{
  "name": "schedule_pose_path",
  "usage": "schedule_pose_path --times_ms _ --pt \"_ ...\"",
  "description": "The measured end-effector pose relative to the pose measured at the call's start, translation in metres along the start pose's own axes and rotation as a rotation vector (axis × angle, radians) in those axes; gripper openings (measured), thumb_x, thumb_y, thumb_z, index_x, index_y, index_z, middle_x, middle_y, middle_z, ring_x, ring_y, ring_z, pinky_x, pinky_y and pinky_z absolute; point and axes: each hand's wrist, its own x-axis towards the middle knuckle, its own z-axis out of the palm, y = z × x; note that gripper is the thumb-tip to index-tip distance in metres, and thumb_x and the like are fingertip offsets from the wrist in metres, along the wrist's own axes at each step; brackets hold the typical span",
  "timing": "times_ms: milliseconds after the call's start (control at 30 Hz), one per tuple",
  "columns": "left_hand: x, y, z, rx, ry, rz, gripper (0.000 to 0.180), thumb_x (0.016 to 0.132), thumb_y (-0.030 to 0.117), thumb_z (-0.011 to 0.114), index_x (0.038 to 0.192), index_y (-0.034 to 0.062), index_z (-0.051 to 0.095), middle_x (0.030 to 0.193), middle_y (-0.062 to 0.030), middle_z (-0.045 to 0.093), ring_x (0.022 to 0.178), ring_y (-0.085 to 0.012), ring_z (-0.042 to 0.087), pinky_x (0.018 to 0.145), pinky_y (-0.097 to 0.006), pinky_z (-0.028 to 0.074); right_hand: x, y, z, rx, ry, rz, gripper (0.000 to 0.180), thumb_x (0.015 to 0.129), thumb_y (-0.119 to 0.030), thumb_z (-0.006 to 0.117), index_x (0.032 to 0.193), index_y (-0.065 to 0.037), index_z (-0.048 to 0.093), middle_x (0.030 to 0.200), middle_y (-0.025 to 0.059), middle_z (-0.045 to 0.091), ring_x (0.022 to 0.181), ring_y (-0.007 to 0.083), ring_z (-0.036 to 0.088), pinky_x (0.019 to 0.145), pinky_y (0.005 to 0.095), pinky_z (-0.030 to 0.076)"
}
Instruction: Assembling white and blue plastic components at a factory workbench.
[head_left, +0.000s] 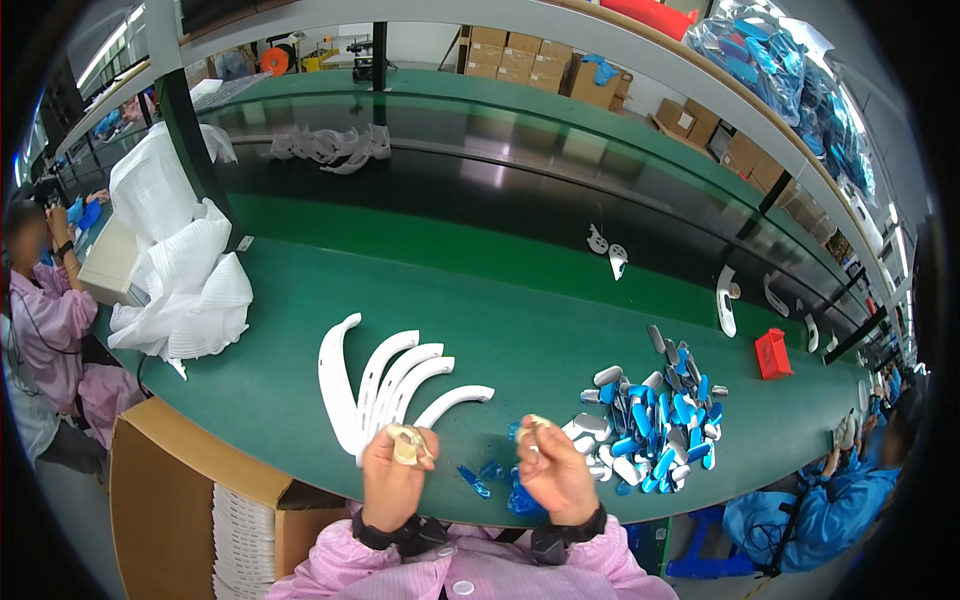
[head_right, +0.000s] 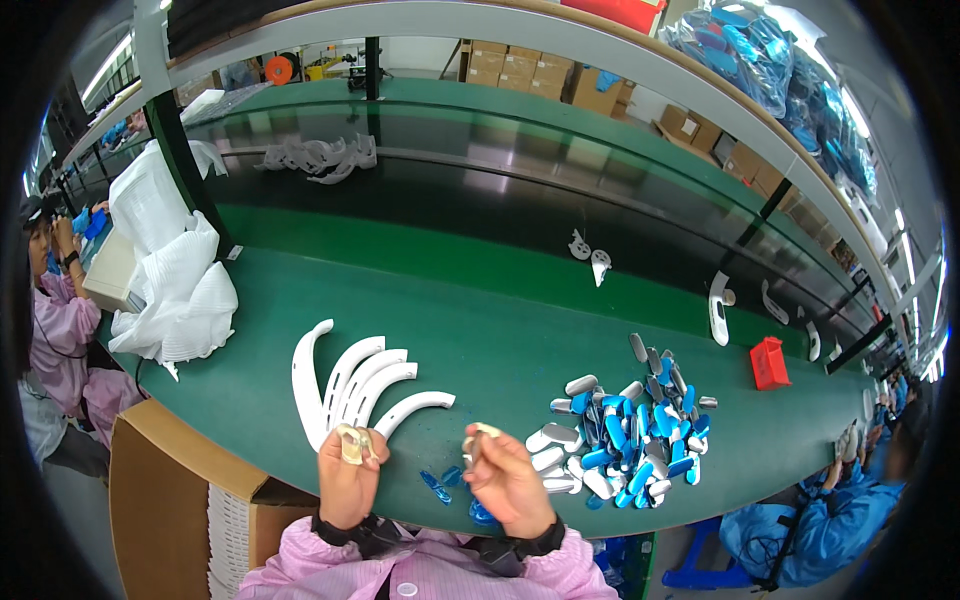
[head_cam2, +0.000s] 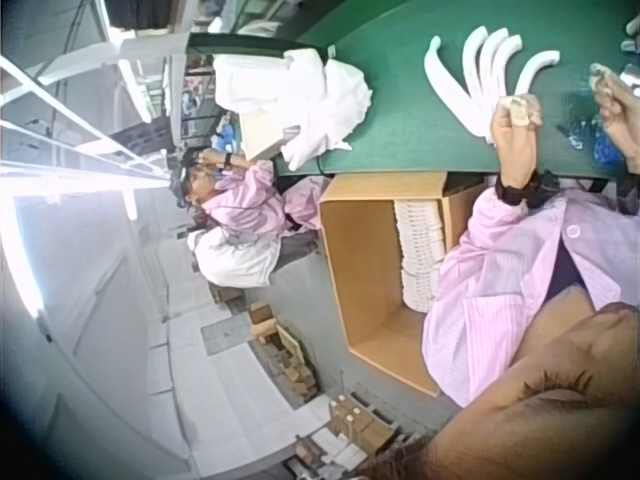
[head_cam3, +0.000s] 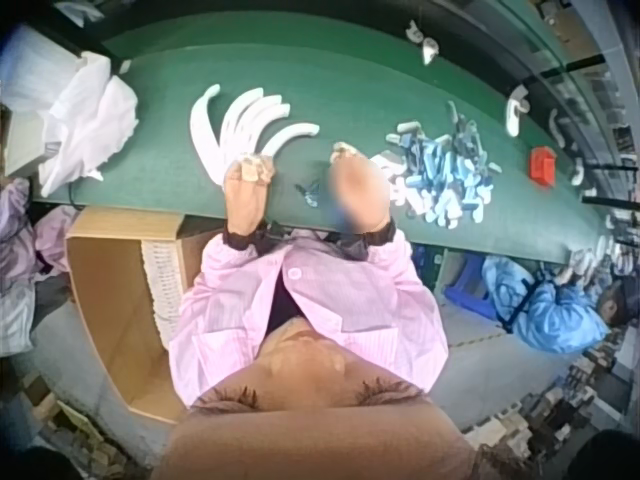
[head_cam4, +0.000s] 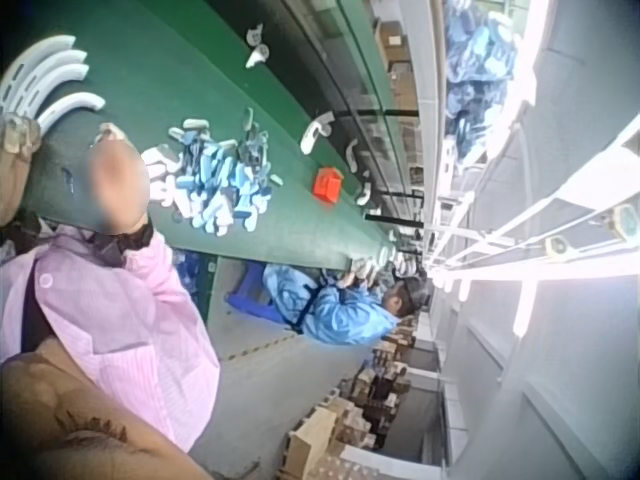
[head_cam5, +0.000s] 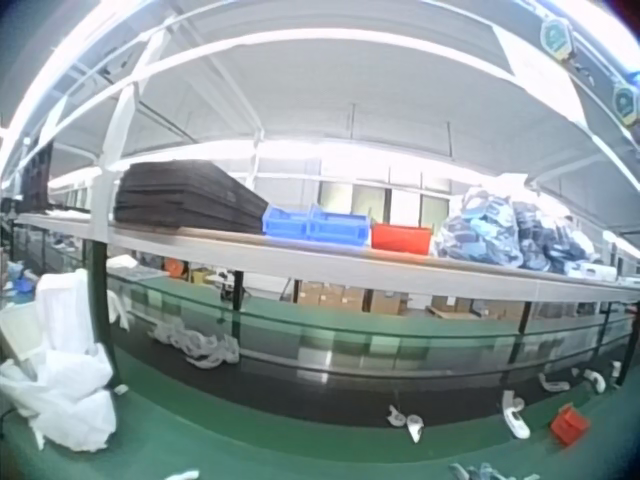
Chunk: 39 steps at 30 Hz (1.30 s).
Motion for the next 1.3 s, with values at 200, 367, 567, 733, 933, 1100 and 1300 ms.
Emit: schedule_pose_path --times_ms 200,367,567,733,933,1100,1300 --pt "0.014 0.022 0.017 1.417 -0.081 0.205 0.048 0.079 -0.008 0.055 0.127 -0.0055 0.050 0.108 -0.0230 0.058 0.104 -0.0394 0.054 0.091 -0.038 0.043 -0.002 -0.022 0.007 -0.158 0.015 -0.096 0.021 0.094 -0.013 0.054 0.111 0.000 0.057 0.088 0.0073 0.060 0.062 0.0083 0.049 0.060 0.0248 0.044" --pt "0.011 0.021 0.017 1.644 -0.186 0.034 0.064 0.074 -0.010 0.059 0.135 -0.0033 0.041 0.104 -0.0215 0.054 0.095 -0.0383 0.053 0.085 -0.041 0.043 0.002 -0.019 0.010 -0.184 0.015 -0.102 0.022 0.095 -0.011 0.054 0.112 0.002 0.059 0.076 0.0062 0.058 0.066 0.0132 0.052 0.066 0.0290 0.045" --pt "0.005 0.015 0.008 1.661 -0.322 0.035 0.071 0.075 -0.012 0.052 0.143 0.0009 0.033 0.109 -0.0222 0.051 0.098 -0.0370 0.052 0.086 -0.039 0.043 0.002 -0.023 0.019 -0.384 0.045 -0.132 0.023 0.091 -0.004 0.057 0.112 0.003 0.060 0.082 0.0097 0.062 0.069 0.0147 0.058 0.068 0.0298 0.051" --pt "0.009 0.027 0.013 0.501 -0.155 -0.301 0.077 0.082 -0.015 0.042 0.150 0.0058 0.012 0.131 -0.0168 0.045 0.117 -0.0255 0.049 0.098 -0.032 0.039 0.008 -0.016 0.029 -0.835 0.005 -0.247 0.025 0.089 0.001 0.060 0.114 0.005 0.061 0.092 0.0067 0.063 0.075 0.0111 0.060 0.071 0.0241 0.052" --pt "0.013 0.037 0.015 -0.021 -0.085 -0.539 0.083 0.084 -0.009 0.046 0.151 0.0113 0.002 0.141 -0.0161 0.039 0.122 -0.0210 0.047 0.099 -0.032 0.040 0.014 -0.009 0.045 -1.074 -0.139 -0.225 0.027 0.088 -0.001 0.062 0.115 0.001 0.064 0.086 0.0026 0.059 0.078 0.0072 0.055 0.064 0.0206 0.045" --pt "0.015 0.038 0.010 -0.132 -0.057 -0.598 0.081 0.084 -0.008 0.046 0.151 0.0112 0.004 0.141 -0.0168 0.039 0.121 -0.0214 0.047 0.099 -0.032 0.040 0.019 -0.001 0.050 -1.337 -0.206 -0.341 0.026 0.085 0.002 0.062 0.111 -0.001 0.066 0.090 0.0060 0.060 0.076 0.0091 0.057 0.062 0.0208 0.046" --pt "0.017 0.036 0.004 -0.467 -0.096 -0.619 0.090 0.078 -0.005 0.055 0.150 0.0109 0.004 0.140 -0.0176 0.038 0.123 -0.0236 0.046 0.100 -0.032 0.040 0.020 0.019 0.052 -1.384 -0.120 -0.484 0.025 0.084 0.001 0.063 0.109 0.001 0.065 0.084 0.0059 0.058 0.067 0.0091 0.054 0.058 0.0214 0.043"
